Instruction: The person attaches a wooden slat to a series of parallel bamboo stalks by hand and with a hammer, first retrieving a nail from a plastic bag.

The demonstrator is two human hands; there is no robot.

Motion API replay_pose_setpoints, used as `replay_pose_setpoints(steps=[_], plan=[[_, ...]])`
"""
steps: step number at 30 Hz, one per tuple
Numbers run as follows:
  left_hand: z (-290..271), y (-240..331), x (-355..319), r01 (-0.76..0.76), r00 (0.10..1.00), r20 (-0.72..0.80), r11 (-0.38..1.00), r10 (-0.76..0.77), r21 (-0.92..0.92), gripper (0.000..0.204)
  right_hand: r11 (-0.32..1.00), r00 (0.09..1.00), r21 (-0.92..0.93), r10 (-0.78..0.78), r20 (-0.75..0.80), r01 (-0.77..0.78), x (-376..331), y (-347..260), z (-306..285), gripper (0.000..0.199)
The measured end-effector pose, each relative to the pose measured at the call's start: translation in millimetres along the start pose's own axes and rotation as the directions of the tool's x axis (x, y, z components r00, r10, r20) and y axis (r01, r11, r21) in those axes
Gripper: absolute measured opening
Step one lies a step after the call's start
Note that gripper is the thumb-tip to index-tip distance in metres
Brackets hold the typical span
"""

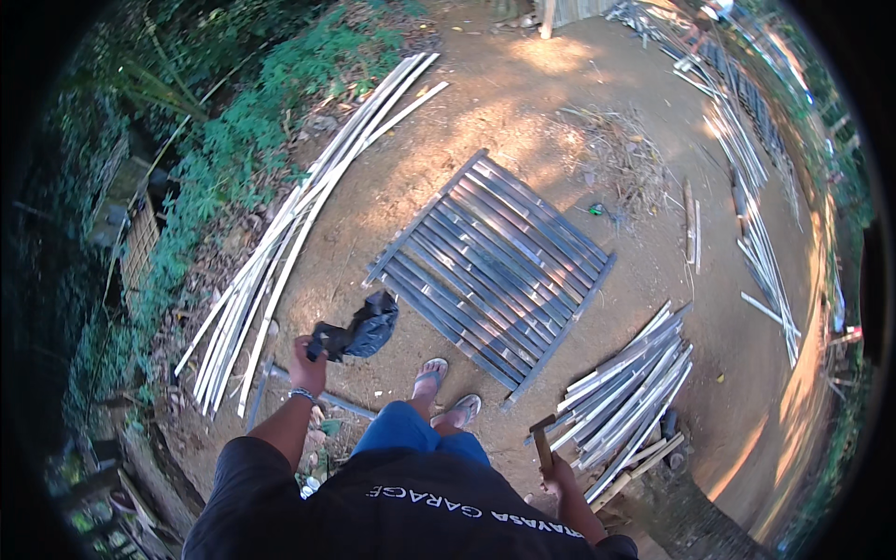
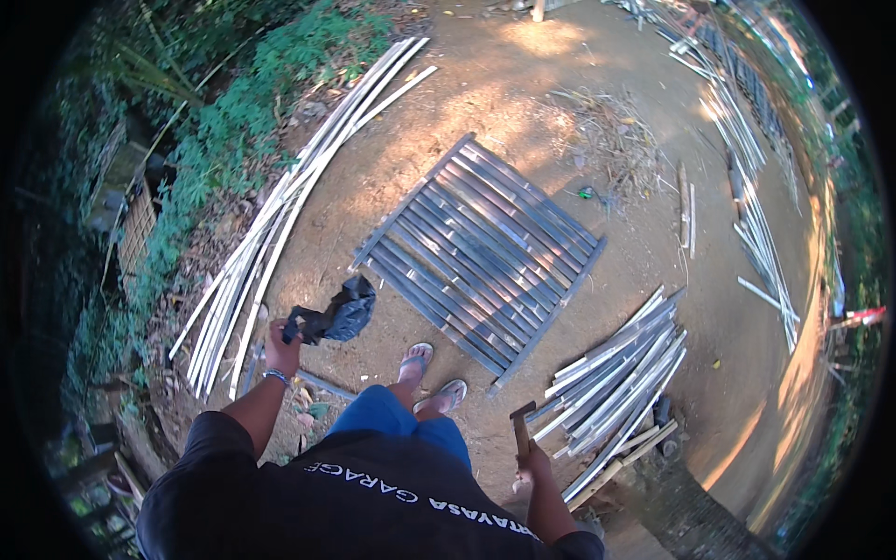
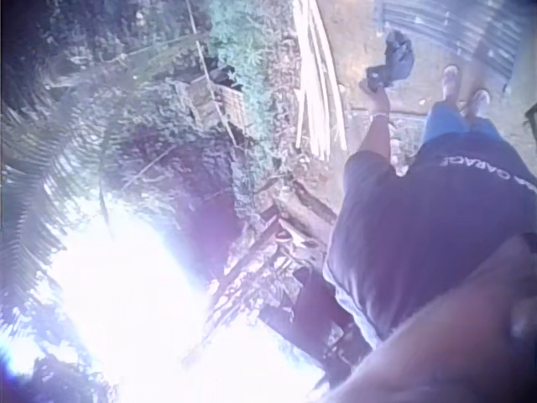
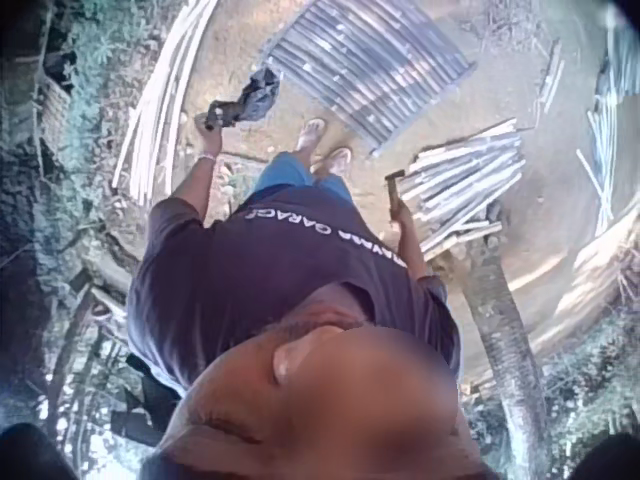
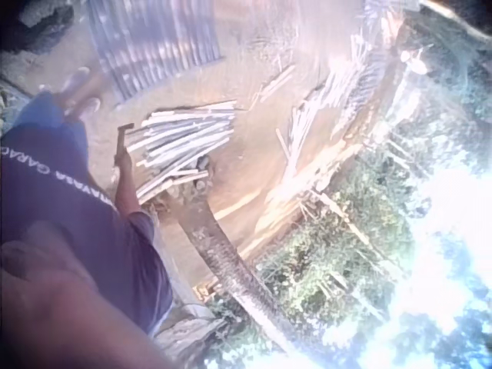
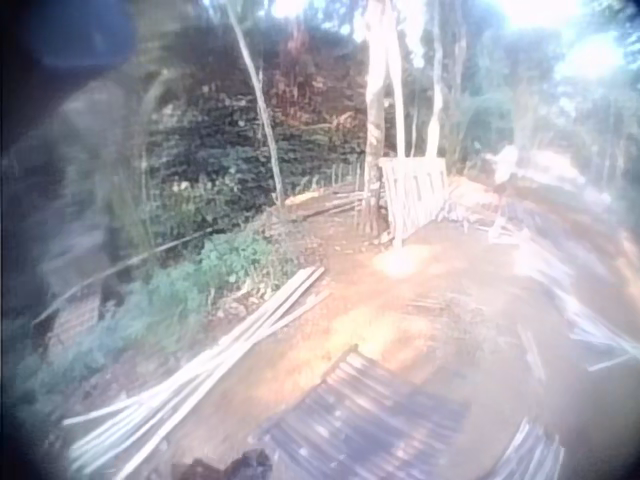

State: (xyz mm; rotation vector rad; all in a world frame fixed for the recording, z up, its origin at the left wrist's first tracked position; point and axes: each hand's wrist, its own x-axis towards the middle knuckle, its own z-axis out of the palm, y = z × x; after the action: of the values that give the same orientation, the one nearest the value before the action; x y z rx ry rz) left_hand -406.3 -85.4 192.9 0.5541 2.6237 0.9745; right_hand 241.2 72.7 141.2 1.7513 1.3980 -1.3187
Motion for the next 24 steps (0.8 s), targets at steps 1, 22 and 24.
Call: replay_pose_setpoints(steps=[1, 22, 24], plan=[[-17, 2, -2, 0.101, 0.995, -0.001, 0.995, -0.101, -0.013, 0.053, 1.0, 1.0, 0.002, -0.026, -0.016, 0.026, 3, -3, -10, 0.061], [-209, -227, -61, 0.701, 0.542, -0.549, 0.703, -0.636, -0.123, 0.039, 0.957, 0.984, -0.291, 0.05, 0.172, 0.002, 36, -81, -59, 0.027], [-228, -261, -49, 0.72, 0.539, -0.532, 0.685, -0.653, -0.112, 0.039, 0.932, 0.987, -0.363, 0.05, 0.151, 0.008, 28, -136, -38, 0.026]])
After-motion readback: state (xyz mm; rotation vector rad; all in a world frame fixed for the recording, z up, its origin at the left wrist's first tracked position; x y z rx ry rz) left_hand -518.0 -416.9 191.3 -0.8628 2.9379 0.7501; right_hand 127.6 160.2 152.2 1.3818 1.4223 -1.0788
